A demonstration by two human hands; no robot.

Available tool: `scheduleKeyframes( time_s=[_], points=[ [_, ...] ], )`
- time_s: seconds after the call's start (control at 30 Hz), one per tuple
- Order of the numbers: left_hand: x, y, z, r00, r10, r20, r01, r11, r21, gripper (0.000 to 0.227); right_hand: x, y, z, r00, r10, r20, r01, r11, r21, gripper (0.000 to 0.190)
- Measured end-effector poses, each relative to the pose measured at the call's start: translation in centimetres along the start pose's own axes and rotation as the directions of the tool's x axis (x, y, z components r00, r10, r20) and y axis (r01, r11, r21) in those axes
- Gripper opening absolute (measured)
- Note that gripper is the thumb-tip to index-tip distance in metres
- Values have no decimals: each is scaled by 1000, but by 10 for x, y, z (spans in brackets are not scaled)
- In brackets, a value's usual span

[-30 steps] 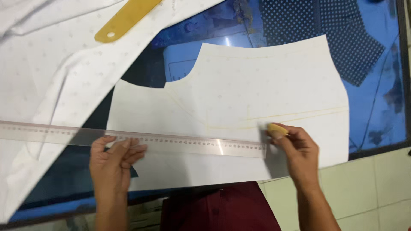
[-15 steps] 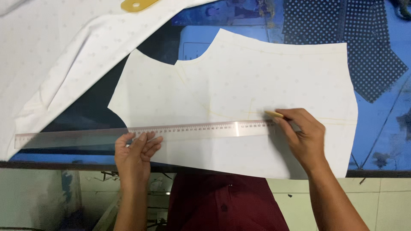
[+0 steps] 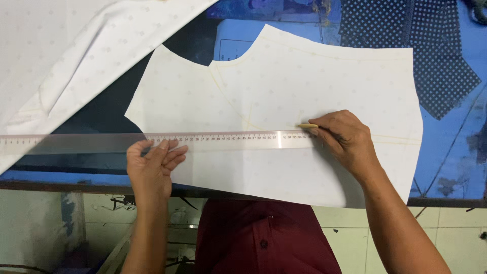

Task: The person uses a ruler and a piece of tailor's chalk to trace lines onto a white fabric pattern on a blue table. The person marks multiple edges, then folds the fabric and smooths it out by hand.

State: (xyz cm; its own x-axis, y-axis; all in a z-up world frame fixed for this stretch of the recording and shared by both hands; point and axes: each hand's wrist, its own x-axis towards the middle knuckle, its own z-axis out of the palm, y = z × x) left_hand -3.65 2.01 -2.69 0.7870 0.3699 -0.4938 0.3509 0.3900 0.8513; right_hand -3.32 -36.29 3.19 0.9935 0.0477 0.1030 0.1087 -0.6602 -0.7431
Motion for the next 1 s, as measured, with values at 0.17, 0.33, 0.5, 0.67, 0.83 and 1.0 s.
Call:
scheduleKeyframes(
  time_s=[0.17, 0.33, 0.5, 0.67, 0.83, 1.0],
  points=[
    [9, 3, 3, 1000, 10, 8, -10, 1000, 0, 36, -1, 11, 8, 1000, -22, 16, 23, 999, -33, 9],
    [13, 15, 10, 999, -5, 32, 5, 1000, 8, 37, 1, 5, 7, 1000, 4, 14, -3, 998, -66, 7],
    [27, 21, 14, 998, 13, 66, -14, 1000, 18, 38, 4, 3, 6, 999, -14, 32, 17, 994, -105, 4],
    [36, 22, 17, 994, 30, 109, -32, 999, 12, 36, 6, 5, 7, 999, -20, 51, 27, 990, -138, 4],
    [34, 27, 23, 996, 32, 83, -39, 996, 83, 37, 8, 8, 9, 997, -44, 67, 54, 986, -155, 6],
    [37, 21, 19, 996, 37, 76, -43, 996, 81, 39, 20, 0, 20, 989, -115, 91, 126, 984, -124, 5]
  ],
)
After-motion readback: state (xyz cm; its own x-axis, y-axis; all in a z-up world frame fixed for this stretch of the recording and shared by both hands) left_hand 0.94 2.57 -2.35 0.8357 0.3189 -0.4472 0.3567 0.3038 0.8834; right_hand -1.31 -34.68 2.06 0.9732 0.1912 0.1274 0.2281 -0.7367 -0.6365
